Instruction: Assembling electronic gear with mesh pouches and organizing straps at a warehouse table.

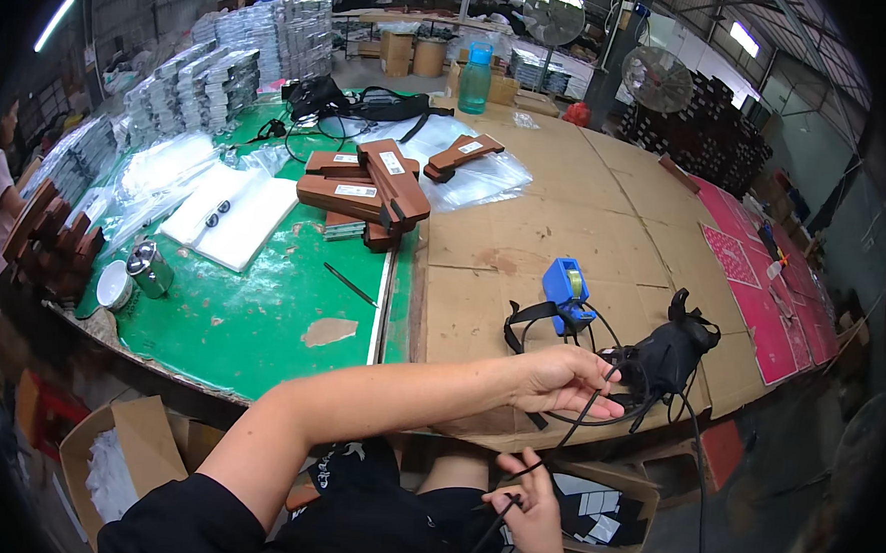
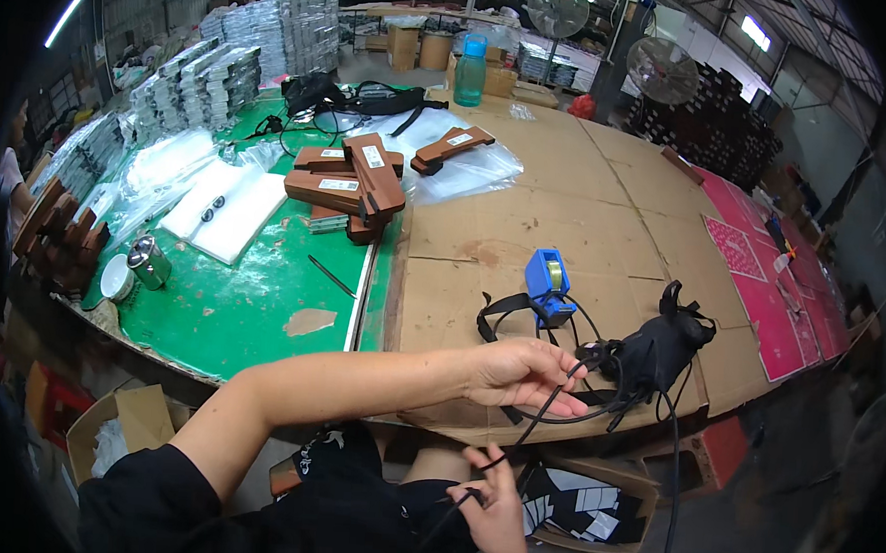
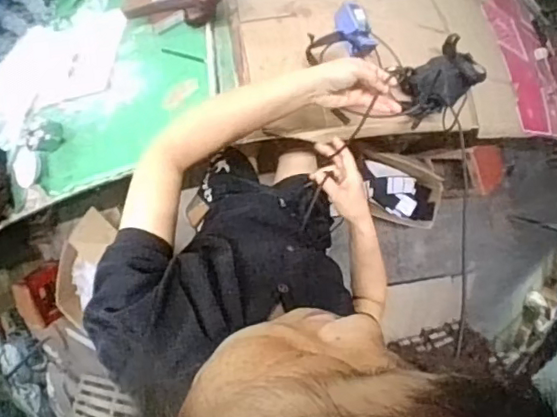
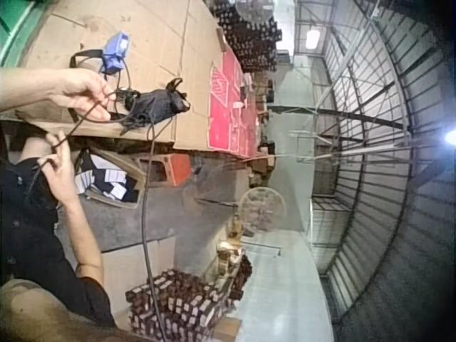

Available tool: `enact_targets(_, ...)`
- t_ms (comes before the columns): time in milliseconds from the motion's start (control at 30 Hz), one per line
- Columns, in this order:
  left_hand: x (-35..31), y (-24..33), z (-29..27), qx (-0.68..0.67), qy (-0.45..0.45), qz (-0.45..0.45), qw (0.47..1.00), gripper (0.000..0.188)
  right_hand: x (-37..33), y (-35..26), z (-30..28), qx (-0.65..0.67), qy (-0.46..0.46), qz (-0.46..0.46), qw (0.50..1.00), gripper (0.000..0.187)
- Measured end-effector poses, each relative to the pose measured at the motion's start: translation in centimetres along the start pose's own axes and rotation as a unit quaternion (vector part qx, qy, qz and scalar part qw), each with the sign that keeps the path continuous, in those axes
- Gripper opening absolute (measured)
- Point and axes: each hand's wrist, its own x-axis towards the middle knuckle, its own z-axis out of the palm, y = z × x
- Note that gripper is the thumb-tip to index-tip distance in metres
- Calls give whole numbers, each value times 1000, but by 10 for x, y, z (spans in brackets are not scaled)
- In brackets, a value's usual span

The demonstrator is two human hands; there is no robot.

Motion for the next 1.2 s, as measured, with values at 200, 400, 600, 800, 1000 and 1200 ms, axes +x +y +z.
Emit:
enact_targets(200, -5, -6, 4, 36, -18, -3, 999, 28, -17, -68, 10, 6, -59, -7, 998, 43)
enact_targets(400, -7, -12, 14, 325, 0, 128, 937, 35, 10, -202, -11, 58, -51, -201, 977, 47)
enact_targets(600, -28, -21, -3, 576, -60, 132, 804, 47, 74, -275, -42, 295, 22, -372, 880, 49)
enact_targets(800, -51, -37, -20, 538, -21, 172, 825, 49, 164, -283, -117, 294, -21, -484, 824, 10)
enact_targets(1000, -56, -70, -44, 718, -71, 230, 654, 46, 226, -294, -147, 309, 197, -429, 826, 10)
enact_targets(1200, -76, -67, -29, 734, -50, 249, 630, 58, 237, -274, -130, 233, 339, -396, 821, 26)
